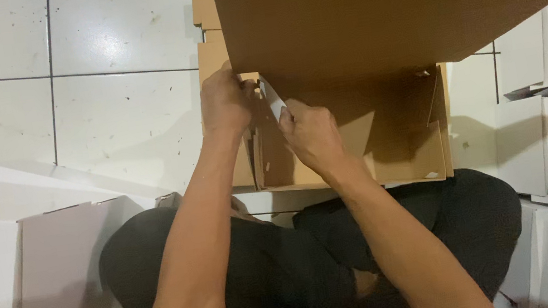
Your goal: The person sits on the floor and assembles a cardboard box by folding and taping its flaps. They then place a white box inside the assembled cardboard box and continue to fold and tape additional cardboard pieces.
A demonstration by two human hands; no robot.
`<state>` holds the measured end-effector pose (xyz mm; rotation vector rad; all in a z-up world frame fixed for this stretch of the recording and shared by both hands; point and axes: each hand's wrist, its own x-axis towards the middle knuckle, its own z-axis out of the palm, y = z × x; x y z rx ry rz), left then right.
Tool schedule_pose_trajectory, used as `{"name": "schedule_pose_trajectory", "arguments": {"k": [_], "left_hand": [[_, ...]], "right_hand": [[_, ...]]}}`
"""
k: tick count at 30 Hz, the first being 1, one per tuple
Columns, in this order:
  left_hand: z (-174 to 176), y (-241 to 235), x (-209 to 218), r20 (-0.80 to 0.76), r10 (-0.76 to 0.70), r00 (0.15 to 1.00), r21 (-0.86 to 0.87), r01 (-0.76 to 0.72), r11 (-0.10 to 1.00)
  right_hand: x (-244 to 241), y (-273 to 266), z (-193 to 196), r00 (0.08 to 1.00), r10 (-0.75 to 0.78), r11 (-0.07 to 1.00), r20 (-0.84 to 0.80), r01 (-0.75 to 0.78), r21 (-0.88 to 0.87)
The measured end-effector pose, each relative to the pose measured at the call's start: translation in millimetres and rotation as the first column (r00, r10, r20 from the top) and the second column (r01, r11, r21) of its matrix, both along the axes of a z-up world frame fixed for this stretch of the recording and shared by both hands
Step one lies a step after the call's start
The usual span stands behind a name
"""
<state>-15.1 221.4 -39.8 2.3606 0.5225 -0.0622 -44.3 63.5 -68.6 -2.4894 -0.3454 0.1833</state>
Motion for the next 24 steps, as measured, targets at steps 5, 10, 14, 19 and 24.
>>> {"name": "schedule_pose_trajectory", "arguments": {"k": [5, 10, 14, 19, 24], "left_hand": [[-2.1, -0.6, 0.5, -0.022, 0.019, 1.000, -0.023, -0.019, 1.000], [10.4, -6.5, -2.5, -0.107, 0.048, 0.993, -0.115, -0.060, 0.991], [-39.3, 4.3, 8.6, -0.091, 0.048, 0.995, -0.078, -0.055, 0.995], [-51.0, 5.5, 15.9, 0.023, 0.054, 0.998, 0.031, -0.055, 0.998], [-46.9, 3.5, 6.8, 0.111, -0.013, 0.994, 0.044, 0.008, 0.999]], "right_hand": [[4.4, -1.6, -10.2, 1.000, 0.007, 0.999, 0.009, -0.008, 0.044], [-1.1, -3.1, -3.7, 1.000, 0.006, 1.000, 0.010, -0.006, 0.018], [0.2, -2.6, -11.5, 0.998, 0.044, 0.999, 0.050, -0.045, 0.013], [3.6, -2.5, -7.5, 0.997, 0.074, 0.997, 0.031, -0.075, 0.032], [2.5, -7.3, -29.4, 0.999, 0.021, 0.999, 0.043, -0.022, 0.032]]}}
